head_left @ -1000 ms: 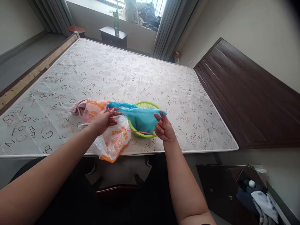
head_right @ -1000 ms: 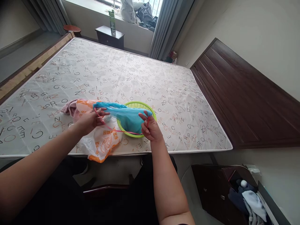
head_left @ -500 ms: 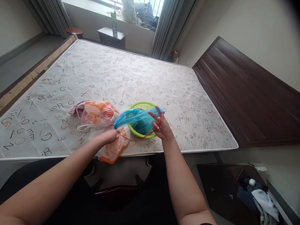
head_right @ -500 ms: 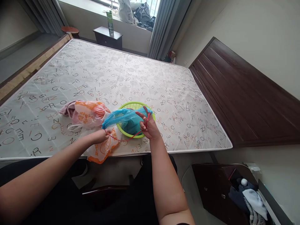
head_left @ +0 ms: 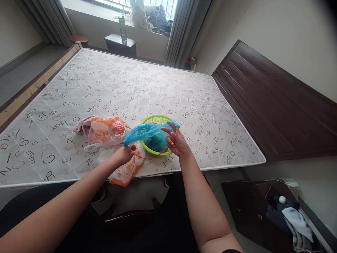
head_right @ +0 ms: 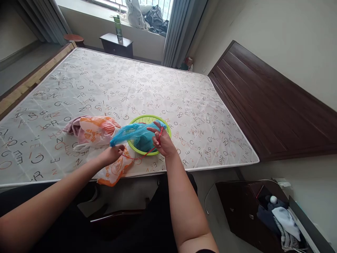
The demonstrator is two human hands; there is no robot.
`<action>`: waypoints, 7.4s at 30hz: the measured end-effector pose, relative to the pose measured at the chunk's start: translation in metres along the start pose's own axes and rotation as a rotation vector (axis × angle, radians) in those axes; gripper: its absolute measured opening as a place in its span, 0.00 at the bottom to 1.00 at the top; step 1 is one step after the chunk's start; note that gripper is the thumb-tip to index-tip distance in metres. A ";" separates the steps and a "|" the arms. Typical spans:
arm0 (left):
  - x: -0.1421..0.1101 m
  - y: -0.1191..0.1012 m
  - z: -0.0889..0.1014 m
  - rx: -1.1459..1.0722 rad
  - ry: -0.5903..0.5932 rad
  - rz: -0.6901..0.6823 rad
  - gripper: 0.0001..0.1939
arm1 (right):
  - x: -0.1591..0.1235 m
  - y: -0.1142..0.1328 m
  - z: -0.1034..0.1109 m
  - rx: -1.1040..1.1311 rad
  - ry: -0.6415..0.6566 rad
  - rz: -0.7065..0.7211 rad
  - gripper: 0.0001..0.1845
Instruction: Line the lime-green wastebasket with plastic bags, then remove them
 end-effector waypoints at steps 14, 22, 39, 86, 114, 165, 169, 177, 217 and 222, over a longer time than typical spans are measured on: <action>-0.006 -0.032 0.076 -1.244 -0.111 -0.062 0.35 | -0.002 -0.007 -0.004 -0.073 0.108 -0.077 0.23; -0.013 -0.042 0.098 -1.726 -0.177 0.141 0.25 | 0.001 -0.017 0.000 0.046 0.144 -0.098 0.27; -0.005 -0.030 0.073 -1.555 -0.348 0.350 0.14 | 0.010 -0.020 0.008 0.252 -0.235 0.080 0.13; -0.014 -0.064 0.028 -1.117 0.261 0.092 0.23 | 0.011 -0.039 -0.016 -0.094 -0.158 0.015 0.25; -0.009 -0.056 0.029 -1.039 0.238 0.158 0.24 | 0.014 -0.046 -0.006 -0.123 -0.179 -0.073 0.25; -0.002 -0.047 0.050 -1.327 -0.162 0.195 0.14 | 0.020 -0.045 0.001 -0.266 -0.284 0.013 0.30; -0.008 -0.057 0.046 -1.144 -0.170 0.129 0.19 | 0.018 -0.048 -0.004 -0.464 -0.273 -0.028 0.28; -0.020 -0.074 0.029 -0.774 0.115 0.093 0.21 | 0.004 -0.057 -0.034 -0.648 0.035 0.047 0.20; -0.021 -0.078 0.013 -0.704 0.385 0.058 0.23 | -0.001 -0.064 -0.049 -1.153 0.169 0.034 0.11; -0.020 -0.079 0.011 -0.697 0.400 0.053 0.18 | 0.001 -0.064 -0.045 -1.168 0.175 0.009 0.14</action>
Point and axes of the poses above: each hand's wrist, its own x-axis towards the middle knuckle, its own z-axis out of the back of the hand, y = z × x, the point moved 4 cm from there along x, towards the middle knuckle, and after that the axes turned 10 degrees about x, right-handed, at the moved point
